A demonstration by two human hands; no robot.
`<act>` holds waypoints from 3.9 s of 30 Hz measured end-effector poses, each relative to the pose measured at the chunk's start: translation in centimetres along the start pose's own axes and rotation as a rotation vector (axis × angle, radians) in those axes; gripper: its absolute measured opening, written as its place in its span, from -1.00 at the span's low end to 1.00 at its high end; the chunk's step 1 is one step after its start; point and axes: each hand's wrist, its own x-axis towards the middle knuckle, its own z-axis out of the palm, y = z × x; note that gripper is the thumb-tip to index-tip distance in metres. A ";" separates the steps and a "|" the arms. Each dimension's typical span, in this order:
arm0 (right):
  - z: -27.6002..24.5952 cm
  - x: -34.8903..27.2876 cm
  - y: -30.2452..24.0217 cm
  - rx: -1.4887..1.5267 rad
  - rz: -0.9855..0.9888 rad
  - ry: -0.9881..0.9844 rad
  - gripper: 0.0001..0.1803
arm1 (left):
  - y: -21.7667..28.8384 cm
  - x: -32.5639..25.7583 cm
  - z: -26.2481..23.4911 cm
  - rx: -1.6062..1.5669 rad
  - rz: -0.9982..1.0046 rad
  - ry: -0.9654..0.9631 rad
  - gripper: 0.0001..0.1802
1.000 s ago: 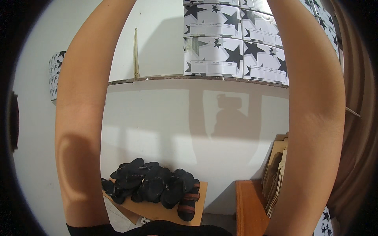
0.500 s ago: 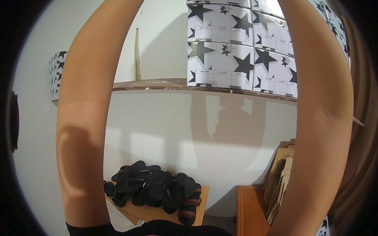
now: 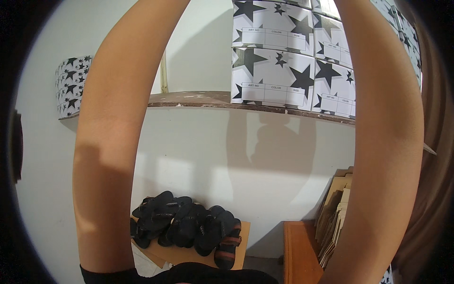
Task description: Packing pairs of sandals into branded shoeboxes with tissue paper and placing them on a shelf.
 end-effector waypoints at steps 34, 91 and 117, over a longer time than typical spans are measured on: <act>2.4 -6.5 -0.3 -0.161 -0.405 0.005 -0.75 | -3.9 7.3 3.2 -0.231 0.065 -0.043 -0.72; -4.0 -25.8 -4.7 -0.265 -0.019 -0.232 -0.29 | -14.0 -14.9 8.1 0.081 0.166 0.274 -0.22; -4.1 -26.1 -4.0 -0.355 0.229 -0.397 -0.13 | -14.5 -13.9 8.4 0.110 0.155 0.277 -0.26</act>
